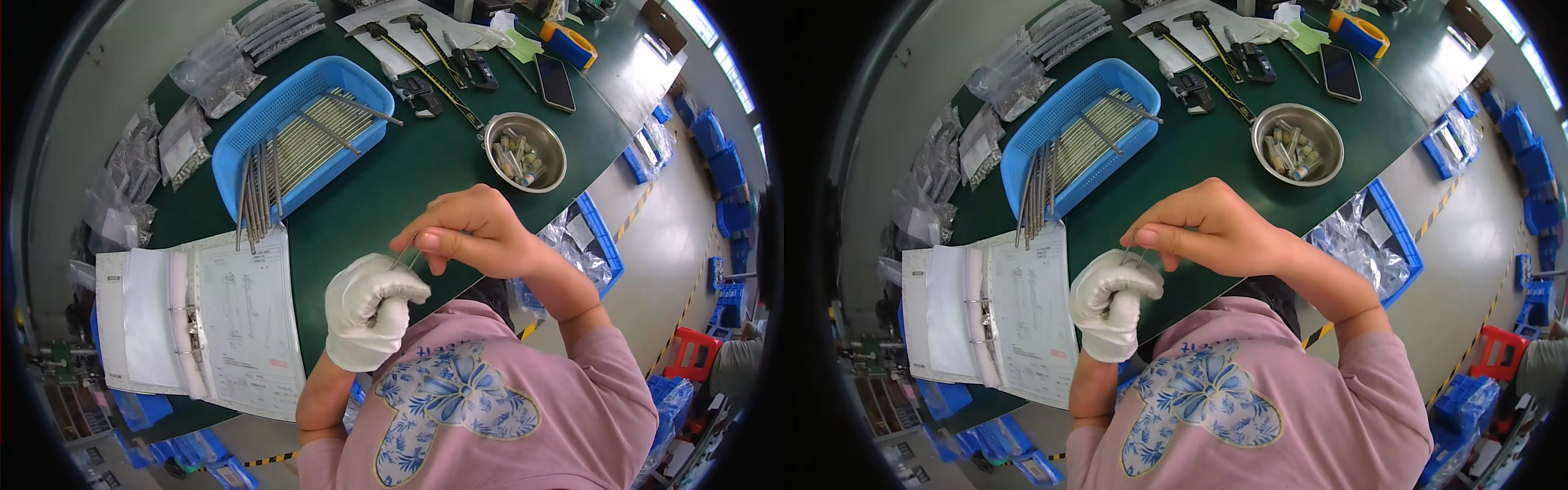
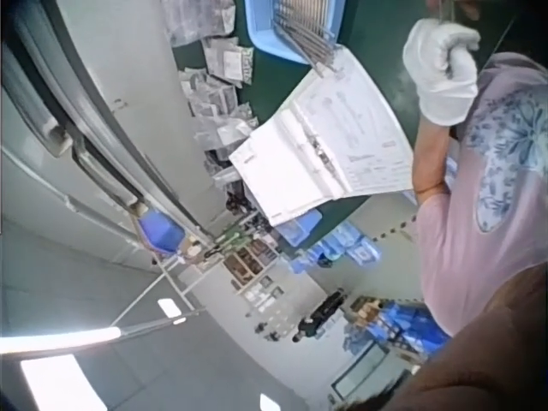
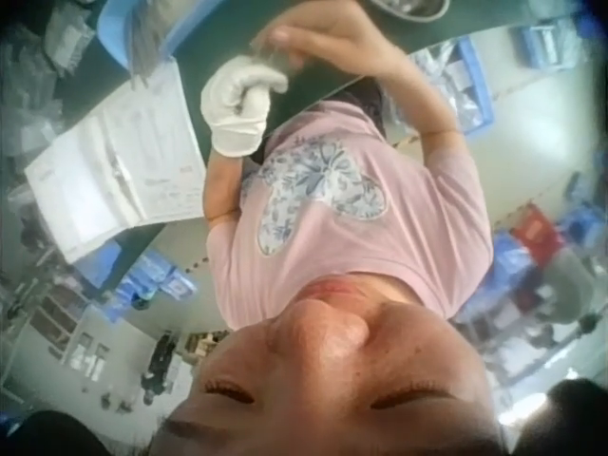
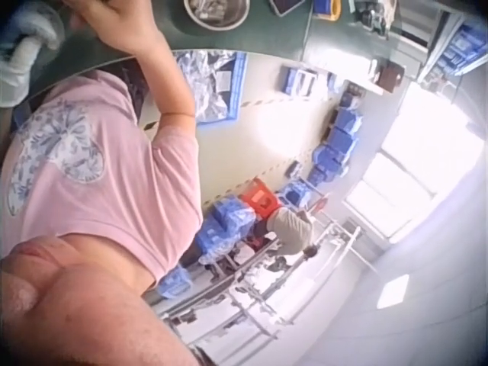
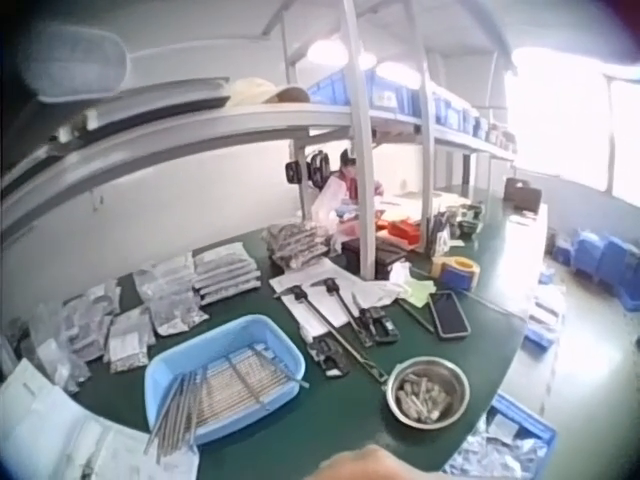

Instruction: The worker is assembling hardware by inserting small pins into metal tubes at a manufacturing workstation.

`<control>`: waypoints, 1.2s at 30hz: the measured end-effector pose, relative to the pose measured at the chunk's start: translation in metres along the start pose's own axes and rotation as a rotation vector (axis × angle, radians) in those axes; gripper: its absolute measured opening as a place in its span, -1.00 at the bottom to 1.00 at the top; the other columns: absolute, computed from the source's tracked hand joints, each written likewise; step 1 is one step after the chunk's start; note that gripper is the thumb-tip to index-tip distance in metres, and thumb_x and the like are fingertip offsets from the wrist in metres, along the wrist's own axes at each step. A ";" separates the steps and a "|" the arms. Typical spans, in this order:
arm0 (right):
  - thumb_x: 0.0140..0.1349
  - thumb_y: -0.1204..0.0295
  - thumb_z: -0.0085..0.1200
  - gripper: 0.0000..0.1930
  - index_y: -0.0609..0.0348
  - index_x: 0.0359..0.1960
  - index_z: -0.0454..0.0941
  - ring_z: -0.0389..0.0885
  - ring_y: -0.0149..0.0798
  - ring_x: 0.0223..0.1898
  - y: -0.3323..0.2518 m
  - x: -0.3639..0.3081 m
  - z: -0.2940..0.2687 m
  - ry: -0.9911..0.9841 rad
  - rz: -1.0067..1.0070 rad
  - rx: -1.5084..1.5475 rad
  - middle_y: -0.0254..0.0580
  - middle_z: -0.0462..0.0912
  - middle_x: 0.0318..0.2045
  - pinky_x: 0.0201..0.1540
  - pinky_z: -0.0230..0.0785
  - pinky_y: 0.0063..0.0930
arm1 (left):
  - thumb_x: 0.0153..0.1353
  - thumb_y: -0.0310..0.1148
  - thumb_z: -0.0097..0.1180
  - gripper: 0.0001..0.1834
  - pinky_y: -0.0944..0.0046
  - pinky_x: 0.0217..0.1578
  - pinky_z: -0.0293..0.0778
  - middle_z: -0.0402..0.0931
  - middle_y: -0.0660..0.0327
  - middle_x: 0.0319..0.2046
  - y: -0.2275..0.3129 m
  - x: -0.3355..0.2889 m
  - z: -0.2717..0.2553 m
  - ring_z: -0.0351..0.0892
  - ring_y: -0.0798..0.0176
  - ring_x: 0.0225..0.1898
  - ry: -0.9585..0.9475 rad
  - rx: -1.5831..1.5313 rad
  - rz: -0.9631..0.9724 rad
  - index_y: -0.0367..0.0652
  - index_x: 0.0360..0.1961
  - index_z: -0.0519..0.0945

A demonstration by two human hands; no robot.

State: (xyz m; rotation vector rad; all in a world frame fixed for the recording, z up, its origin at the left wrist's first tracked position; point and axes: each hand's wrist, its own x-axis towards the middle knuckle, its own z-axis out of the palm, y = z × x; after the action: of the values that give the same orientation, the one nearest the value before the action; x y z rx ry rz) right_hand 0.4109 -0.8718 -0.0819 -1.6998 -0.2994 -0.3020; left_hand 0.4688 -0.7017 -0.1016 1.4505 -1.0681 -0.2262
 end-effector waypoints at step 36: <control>0.16 0.53 -0.14 -0.85 0.34 -0.39 0.47 0.46 -0.21 -0.42 0.037 -0.003 0.005 -0.034 -0.026 -0.204 -0.15 0.47 -0.54 -0.28 0.30 -0.45 | -0.24 -0.51 -0.08 -0.87 0.21 -0.49 0.26 0.46 0.27 -0.66 -0.011 0.000 -0.029 0.42 0.14 -0.58 -0.267 0.250 -0.005 -0.09 -0.61 0.50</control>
State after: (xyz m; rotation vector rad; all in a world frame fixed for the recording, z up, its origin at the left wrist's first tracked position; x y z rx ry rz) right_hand 0.4216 -0.8720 -0.1183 -1.9043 -0.3249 -0.3318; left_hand 0.4940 -0.6835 -0.1050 1.6789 -1.3467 -0.3049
